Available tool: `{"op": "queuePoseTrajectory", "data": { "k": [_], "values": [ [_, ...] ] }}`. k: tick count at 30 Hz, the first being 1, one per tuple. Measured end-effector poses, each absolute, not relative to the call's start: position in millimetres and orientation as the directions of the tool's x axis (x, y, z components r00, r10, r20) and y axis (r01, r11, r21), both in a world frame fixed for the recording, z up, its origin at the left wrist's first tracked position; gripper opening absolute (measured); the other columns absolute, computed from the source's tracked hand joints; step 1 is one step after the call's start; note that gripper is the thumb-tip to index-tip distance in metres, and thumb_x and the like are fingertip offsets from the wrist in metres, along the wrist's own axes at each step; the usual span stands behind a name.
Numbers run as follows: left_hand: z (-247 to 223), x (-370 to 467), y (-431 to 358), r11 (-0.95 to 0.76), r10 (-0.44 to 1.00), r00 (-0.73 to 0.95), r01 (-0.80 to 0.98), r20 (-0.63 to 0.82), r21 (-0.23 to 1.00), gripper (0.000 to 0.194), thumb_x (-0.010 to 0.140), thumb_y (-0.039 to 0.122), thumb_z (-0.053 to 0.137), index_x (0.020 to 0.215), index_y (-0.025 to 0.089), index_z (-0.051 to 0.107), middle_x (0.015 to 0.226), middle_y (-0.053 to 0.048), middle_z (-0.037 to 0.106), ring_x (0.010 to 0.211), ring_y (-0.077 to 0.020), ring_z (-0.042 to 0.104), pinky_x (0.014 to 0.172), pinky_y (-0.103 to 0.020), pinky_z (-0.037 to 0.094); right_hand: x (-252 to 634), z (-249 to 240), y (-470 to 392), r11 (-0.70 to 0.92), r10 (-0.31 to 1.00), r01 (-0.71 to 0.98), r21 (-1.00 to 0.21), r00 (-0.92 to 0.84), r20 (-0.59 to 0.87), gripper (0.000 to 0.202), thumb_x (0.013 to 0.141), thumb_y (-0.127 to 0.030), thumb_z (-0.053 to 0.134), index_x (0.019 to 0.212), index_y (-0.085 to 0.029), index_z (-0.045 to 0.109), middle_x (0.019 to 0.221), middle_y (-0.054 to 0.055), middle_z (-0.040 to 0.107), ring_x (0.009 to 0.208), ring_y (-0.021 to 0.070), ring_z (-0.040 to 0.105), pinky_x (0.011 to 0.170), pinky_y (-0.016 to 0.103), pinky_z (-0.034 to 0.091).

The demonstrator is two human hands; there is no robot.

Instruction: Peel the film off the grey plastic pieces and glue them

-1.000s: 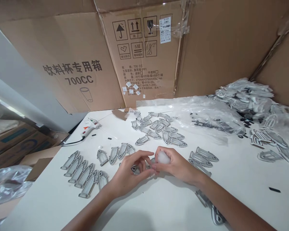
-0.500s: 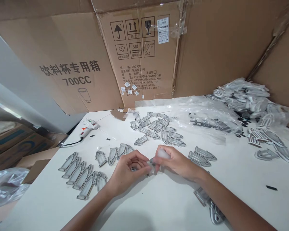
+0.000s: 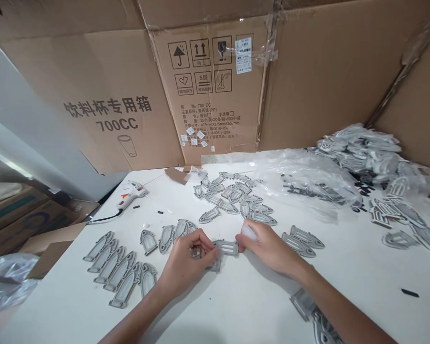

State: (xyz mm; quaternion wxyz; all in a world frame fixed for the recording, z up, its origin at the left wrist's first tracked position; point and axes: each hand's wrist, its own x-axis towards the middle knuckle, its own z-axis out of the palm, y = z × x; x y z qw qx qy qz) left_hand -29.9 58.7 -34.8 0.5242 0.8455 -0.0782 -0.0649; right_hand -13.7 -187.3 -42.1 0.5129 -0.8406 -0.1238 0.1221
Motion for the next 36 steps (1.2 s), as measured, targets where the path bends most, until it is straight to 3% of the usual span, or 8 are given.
{"op": "queuePoseTrajectory", "data": {
  "k": [7, 16, 21, 28, 36],
  "values": [
    [-31, -27, 60, -0.476, -0.145, 0.989, -0.036, -0.038, 0.879, 0.01, 0.084, 0.032, 0.073, 0.089, 0.023, 0.077, 0.077, 0.001, 0.076, 0.069, -0.0161, 0.058, 0.069, -0.028, 0.046, -22, -38, -174, -0.273, 0.435, 0.052, -0.961, 0.897, -0.075, 0.031, 0.108, -0.05, 0.064, 0.093, -0.023, 0.066, 0.098, -0.001, 0.072, 0.092, 0.0253, 0.064, 0.08, 0.029, 0.045],
    [-39, -19, 64, -0.588, -0.116, 0.991, -0.123, 0.068, 0.799, 0.014, 0.089, 0.03, 0.069, 0.093, 0.029, 0.083, 0.083, 0.001, 0.073, 0.08, -0.0189, 0.06, 0.081, -0.034, 0.044, -24, -38, -170, -0.282, 0.401, 0.032, -0.959, 0.912, -0.087, 0.047, 0.098, -0.068, 0.072, 0.089, -0.022, 0.065, 0.084, 0.001, 0.064, 0.08, 0.0266, 0.06, 0.068, 0.03, 0.046],
    [-39, -16, 64, -0.588, -0.175, 0.984, -0.126, 0.027, 0.799, 0.015, 0.092, 0.027, 0.069, 0.094, 0.028, 0.084, 0.086, 0.001, 0.075, 0.081, -0.0187, 0.061, 0.078, -0.032, 0.044, -25, -36, -168, -0.279, 0.396, 0.035, -0.96, 0.915, -0.081, 0.042, 0.102, -0.062, 0.068, 0.09, -0.022, 0.064, 0.088, 0.001, 0.068, 0.086, 0.0269, 0.063, 0.073, 0.031, 0.048],
    [-42, -17, 60, -0.608, -0.169, 0.982, -0.174, 0.088, 0.775, 0.012, 0.092, 0.021, 0.072, 0.094, 0.027, 0.083, 0.086, 0.002, 0.075, 0.084, -0.0191, 0.061, 0.079, -0.032, 0.045, -26, -37, -168, -0.285, 0.408, 0.029, -0.958, 0.908, -0.094, 0.029, 0.106, -0.049, 0.065, 0.092, -0.023, 0.064, 0.096, -0.002, 0.072, 0.093, 0.0255, 0.066, 0.078, 0.03, 0.047],
    [-45, -17, 59, -0.634, -0.224, 0.958, -0.284, 0.18, 0.719, 0.01, 0.09, 0.018, 0.077, 0.089, 0.026, 0.082, 0.087, -0.001, 0.074, 0.09, -0.022, 0.06, 0.086, -0.038, 0.045, -27, -36, -168, -0.29, 0.411, 0.051, -0.956, 0.908, -0.077, 0.03, 0.107, -0.048, 0.065, 0.091, -0.023, 0.064, 0.099, -0.001, 0.074, 0.095, 0.0263, 0.067, 0.08, 0.031, 0.046]
  ]
}}
